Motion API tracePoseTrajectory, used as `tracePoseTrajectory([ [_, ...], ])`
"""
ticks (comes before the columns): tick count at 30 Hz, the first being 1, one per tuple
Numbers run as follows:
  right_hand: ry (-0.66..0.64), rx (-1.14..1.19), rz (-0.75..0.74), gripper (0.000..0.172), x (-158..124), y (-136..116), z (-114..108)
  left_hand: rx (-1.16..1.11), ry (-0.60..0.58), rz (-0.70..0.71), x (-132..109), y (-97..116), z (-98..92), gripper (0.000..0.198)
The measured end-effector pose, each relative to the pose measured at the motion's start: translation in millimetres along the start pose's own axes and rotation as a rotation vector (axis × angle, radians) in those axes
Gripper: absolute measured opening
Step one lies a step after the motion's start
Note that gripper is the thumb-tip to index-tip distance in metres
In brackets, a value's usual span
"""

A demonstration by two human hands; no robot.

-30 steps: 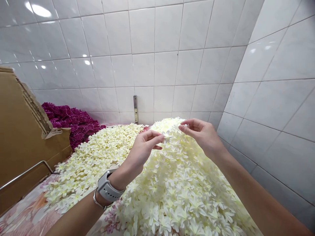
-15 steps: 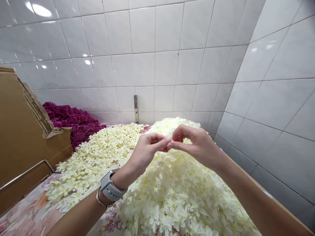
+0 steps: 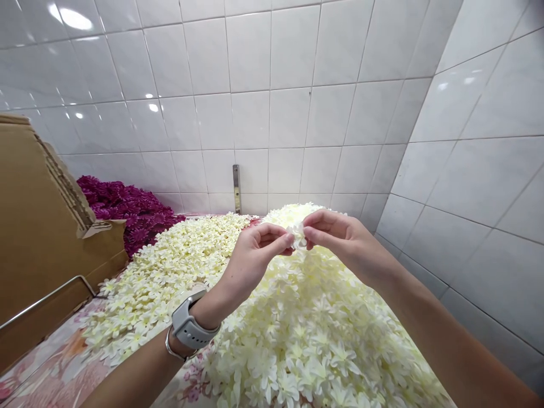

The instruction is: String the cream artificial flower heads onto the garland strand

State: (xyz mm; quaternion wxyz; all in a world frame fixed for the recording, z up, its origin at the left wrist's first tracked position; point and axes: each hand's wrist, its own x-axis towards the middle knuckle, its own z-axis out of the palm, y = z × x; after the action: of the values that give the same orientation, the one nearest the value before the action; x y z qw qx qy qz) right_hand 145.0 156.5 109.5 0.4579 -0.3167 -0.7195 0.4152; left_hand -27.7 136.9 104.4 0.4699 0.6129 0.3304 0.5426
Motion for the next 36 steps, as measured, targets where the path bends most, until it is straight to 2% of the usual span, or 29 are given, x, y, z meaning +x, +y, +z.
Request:
tracePoseTrajectory([
  [3,0.004,-0.050,-0.012,0.023,-1,-2,2,0.060,0.035,0.026,0,-2,-1.3,0.014],
  [7,0.298,-0.340,-0.092,0.014,2,4,-3,0.080,0.099,0.015,2,-6,-2.4,0.011],
  [9,0.380,-0.504,-0.131,0.010,3,6,-4,0.083,0.117,-0.009,4,-8,-2.3,0.010],
  [12,0.403,-0.683,-0.212,0.011,2,5,0,0.090,0.116,-0.018,5,-9,-1.9,0.009],
  [14,0.362,-0.726,-0.262,0.018,1,3,6,0.097,0.101,-0.011,5,-9,-1.8,0.011],
  [19,0.132,-0.580,-0.245,0.021,-4,3,16,0.146,0.108,0.040,1,-8,-0.9,0.014],
  [27,0.006,-0.199,-0.082,0.020,-2,0,8,0.129,0.139,0.130,0,-5,-1.5,0.024],
  [29,0.017,-0.130,-0.039,0.021,-1,-2,6,0.088,0.121,0.128,1,-6,-1.5,0.019],
  [32,0.115,-0.106,0.001,0.020,2,-1,2,0.053,0.137,0.122,4,-11,-2.8,0.009],
  [36,0.214,-0.128,0.032,0.021,3,1,-3,0.193,0.175,0.084,8,-14,-7.0,0.006],
])
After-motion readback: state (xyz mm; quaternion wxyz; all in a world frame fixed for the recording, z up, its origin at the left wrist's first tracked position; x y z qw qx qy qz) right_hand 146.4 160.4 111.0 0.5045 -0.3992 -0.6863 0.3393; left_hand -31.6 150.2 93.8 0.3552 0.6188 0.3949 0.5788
